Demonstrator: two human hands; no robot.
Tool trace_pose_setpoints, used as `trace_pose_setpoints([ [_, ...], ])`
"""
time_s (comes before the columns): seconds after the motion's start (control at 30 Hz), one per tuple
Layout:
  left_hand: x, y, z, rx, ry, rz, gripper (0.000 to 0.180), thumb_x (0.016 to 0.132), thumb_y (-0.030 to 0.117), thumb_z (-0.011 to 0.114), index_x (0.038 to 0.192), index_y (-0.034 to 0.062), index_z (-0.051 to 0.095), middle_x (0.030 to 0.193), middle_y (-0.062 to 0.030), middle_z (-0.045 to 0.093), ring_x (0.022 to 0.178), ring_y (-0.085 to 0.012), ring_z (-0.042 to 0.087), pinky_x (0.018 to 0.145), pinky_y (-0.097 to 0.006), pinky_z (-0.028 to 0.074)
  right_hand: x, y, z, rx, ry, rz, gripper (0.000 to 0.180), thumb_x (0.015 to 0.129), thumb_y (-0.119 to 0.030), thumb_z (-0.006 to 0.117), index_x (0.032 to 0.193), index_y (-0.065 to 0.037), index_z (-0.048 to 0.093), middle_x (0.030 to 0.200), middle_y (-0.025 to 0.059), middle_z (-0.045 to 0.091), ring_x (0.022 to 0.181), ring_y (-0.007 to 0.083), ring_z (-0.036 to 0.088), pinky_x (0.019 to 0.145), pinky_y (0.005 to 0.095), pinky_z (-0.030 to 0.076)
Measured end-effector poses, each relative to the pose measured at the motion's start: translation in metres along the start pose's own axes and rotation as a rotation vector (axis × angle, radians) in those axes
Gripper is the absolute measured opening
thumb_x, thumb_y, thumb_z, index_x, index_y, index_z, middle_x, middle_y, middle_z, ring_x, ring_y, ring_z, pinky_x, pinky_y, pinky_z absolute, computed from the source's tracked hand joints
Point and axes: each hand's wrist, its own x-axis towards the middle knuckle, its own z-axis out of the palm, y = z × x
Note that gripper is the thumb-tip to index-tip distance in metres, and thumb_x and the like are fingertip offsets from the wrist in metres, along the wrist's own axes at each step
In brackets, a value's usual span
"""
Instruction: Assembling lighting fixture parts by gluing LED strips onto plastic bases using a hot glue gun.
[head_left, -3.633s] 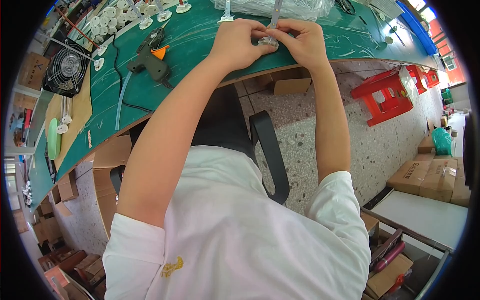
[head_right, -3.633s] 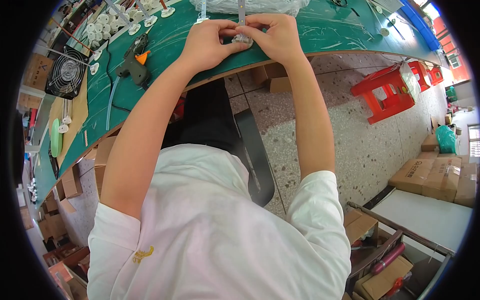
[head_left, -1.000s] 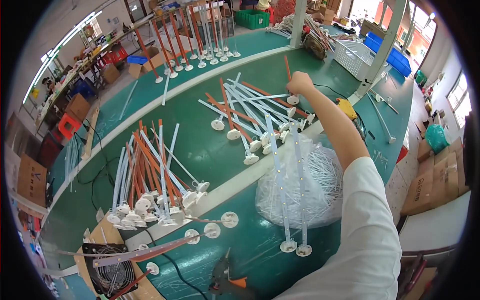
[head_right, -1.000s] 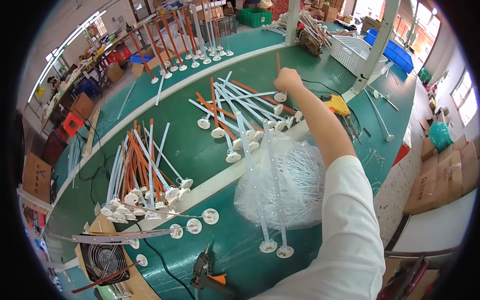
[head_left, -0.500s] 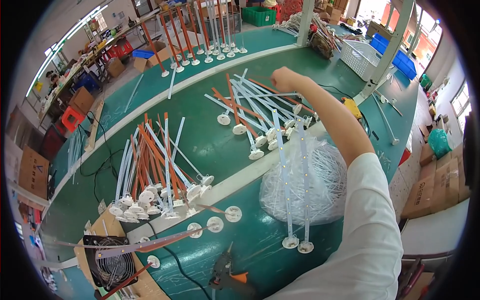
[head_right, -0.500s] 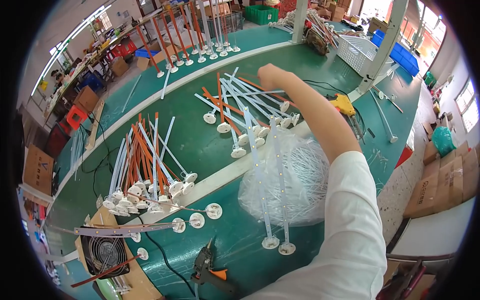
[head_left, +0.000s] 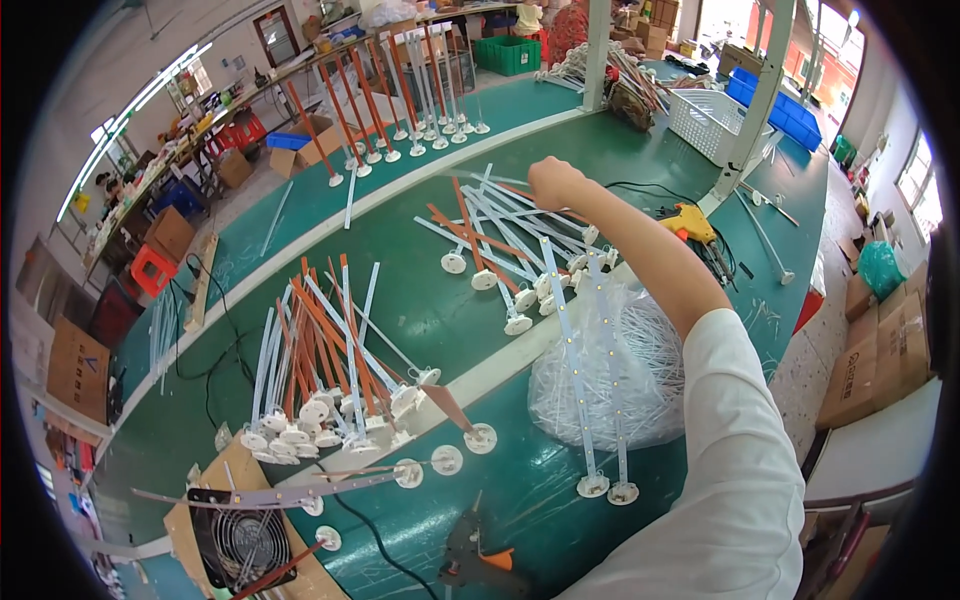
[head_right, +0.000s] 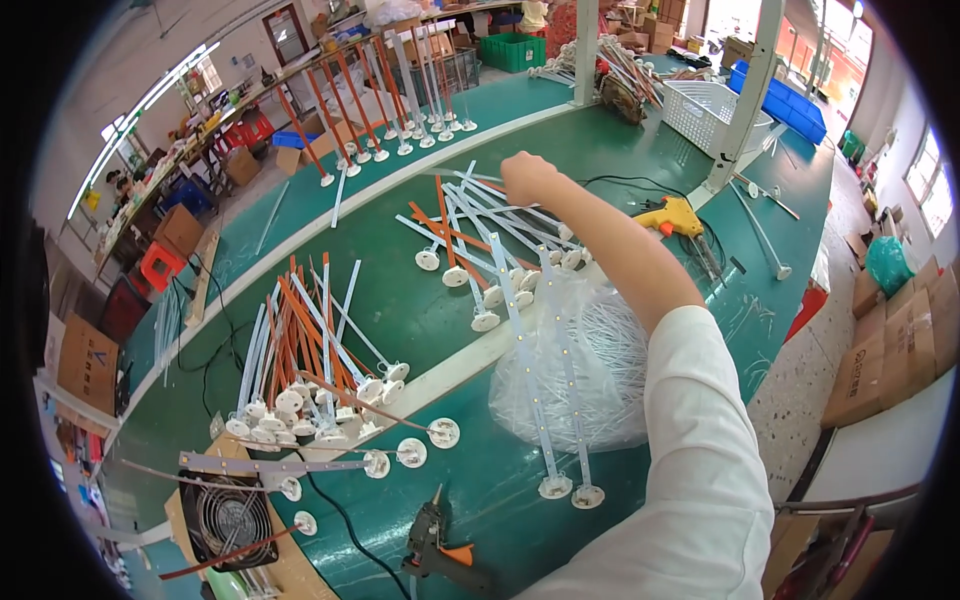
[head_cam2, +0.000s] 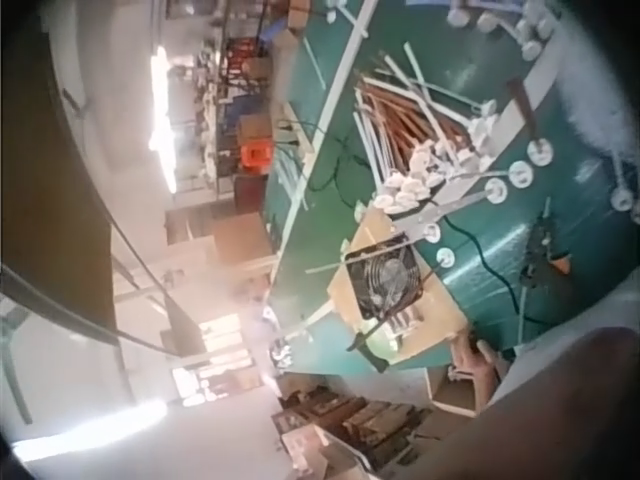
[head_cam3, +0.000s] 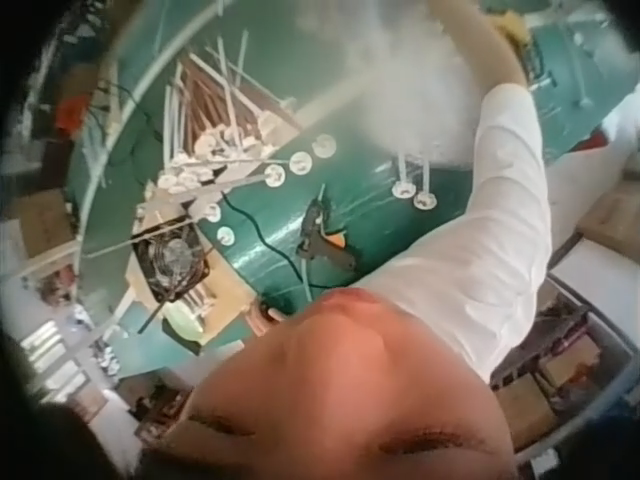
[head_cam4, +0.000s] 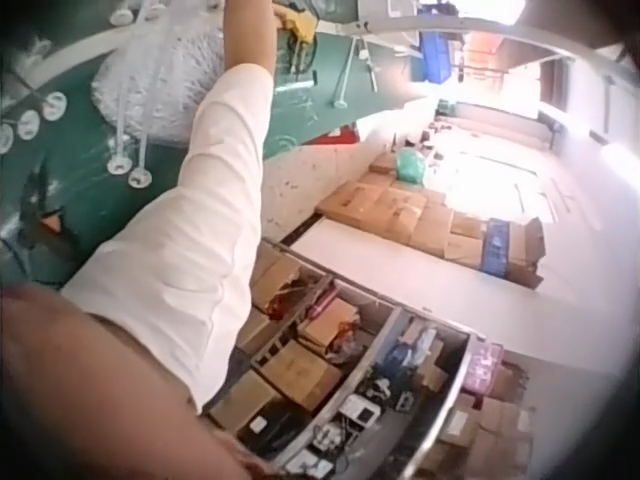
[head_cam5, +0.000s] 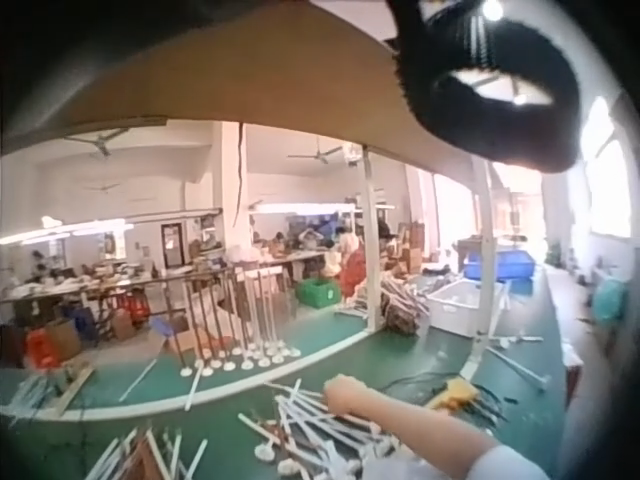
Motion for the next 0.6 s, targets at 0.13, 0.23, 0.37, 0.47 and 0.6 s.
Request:
trace_pose_setpoints([
  [0.13,-0.021,-0.006,-0.006,0.003,-0.053,-0.164,0.044,0.101,0.039,0.050,0.108,-0.0004,0.069,0.089,-0.0176,0.062,0.069,-0.0283,0.057,0.058,-0.038,0.048,0.009,-0.042,0.007,0.107,-0.078,-0.047,0.032,0.070,-0.027,0.075,0.090,-0.002,0.077,0.096,0.0205,0.075,0.092,0.0336,0.074,0.081,0.0417,0.060],
  [0.23,-0.016,-0.005,-0.003,-0.011,-0.045,-0.187,0.041,0.100,0.037,0.052,0.107,0.0005,0.069,0.087,-0.0152,0.060,0.066,-0.0252,0.055,0.057,-0.037,0.047,-0.001,-0.059,0.016,0.068,-0.252,-0.065,0.048,0.068,-0.042,0.080,0.097,-0.003,0.078,0.101,0.0210,0.074,0.095,0.0364,0.072,0.084,0.0438,0.058],
  [0.37,-0.023,-0.011,-0.006,-0.082,-0.068,-0.243,0.033,0.099,0.030,0.056,0.109,0.0015,0.069,0.087,-0.0129,0.060,0.064,-0.0240,0.053,0.056,-0.037,0.046,0.008,-0.054,0.033,0.092,-0.170,0.018,0.050,0.067,-0.044,0.080,0.096,-0.003,0.078,0.099,0.0195,0.075,0.093,0.0331,0.072,0.083,0.0425,0.059],
  [0.47,-0.053,-0.044,0.003,-0.029,-0.039,-0.165,0.030,0.098,0.025,0.058,0.113,0.0012,0.068,0.090,-0.0136,0.061,0.065,-0.0238,0.053,0.057,-0.036,0.047,0.012,-0.046,0.037,0.139,-0.221,-0.012,0.053,0.067,-0.046,0.081,0.096,-0.002,0.078,0.100,0.0196,0.075,0.093,0.0329,0.073,0.083,0.0423,0.058],
  [0.6,-0.019,-0.005,-0.009,-0.044,-0.075,-0.217,0.030,0.098,0.022,0.058,0.116,0.0008,0.067,0.095,-0.0143,0.062,0.068,-0.0246,0.056,0.059,-0.037,0.049,0.015,-0.032,0.032,0.167,-0.198,0.070,0.055,0.070,-0.049,0.081,0.095,0.000,0.077,0.101,0.0212,0.074,0.095,0.0359,0.072,0.085,0.0435,0.058],
])
